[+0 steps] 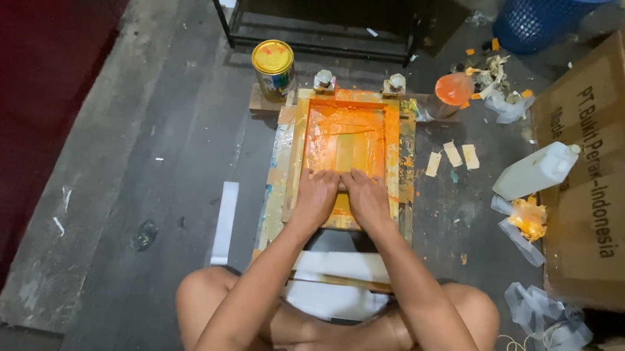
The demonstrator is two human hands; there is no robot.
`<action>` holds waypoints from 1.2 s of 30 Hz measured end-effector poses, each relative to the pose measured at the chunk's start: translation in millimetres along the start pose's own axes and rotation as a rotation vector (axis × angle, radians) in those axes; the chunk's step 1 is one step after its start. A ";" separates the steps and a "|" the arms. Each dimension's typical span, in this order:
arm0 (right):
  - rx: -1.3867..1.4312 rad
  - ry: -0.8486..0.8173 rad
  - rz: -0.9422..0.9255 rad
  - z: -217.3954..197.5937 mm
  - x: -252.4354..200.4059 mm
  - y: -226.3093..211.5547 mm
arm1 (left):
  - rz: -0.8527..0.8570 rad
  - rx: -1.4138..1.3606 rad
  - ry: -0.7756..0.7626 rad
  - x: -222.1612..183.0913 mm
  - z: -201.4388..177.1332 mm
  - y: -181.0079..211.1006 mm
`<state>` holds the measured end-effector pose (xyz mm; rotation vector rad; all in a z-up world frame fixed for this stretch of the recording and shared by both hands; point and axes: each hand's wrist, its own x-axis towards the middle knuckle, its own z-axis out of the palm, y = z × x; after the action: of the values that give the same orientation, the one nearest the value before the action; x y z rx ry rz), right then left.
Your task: Manually screen printing labels by placing paper under a screen, applying pressure to transfer ink, and removing the finished label.
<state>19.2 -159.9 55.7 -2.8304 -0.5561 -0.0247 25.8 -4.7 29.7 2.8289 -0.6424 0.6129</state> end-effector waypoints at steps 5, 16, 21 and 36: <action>0.022 0.054 -0.029 18.9 -32.3 -2.6 | 0.006 -0.050 -0.036 -30.9 -11.6 14.5; 0.087 -0.020 0.033 22.0 -54.0 -11.6 | -0.022 -0.063 -0.140 -51.4 -4.3 24.5; 0.039 -0.066 0.080 35.9 -51.0 -5.8 | -0.014 -0.063 -0.161 -54.7 20.9 19.4; -0.061 -0.102 0.008 36.0 -35.5 -2.8 | -0.009 0.025 -0.241 -48.4 16.4 20.4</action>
<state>-15.9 -161.5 19.3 -2.9063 -0.5751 0.1066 -17.3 -9.0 -4.2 2.9532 -0.6641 0.2806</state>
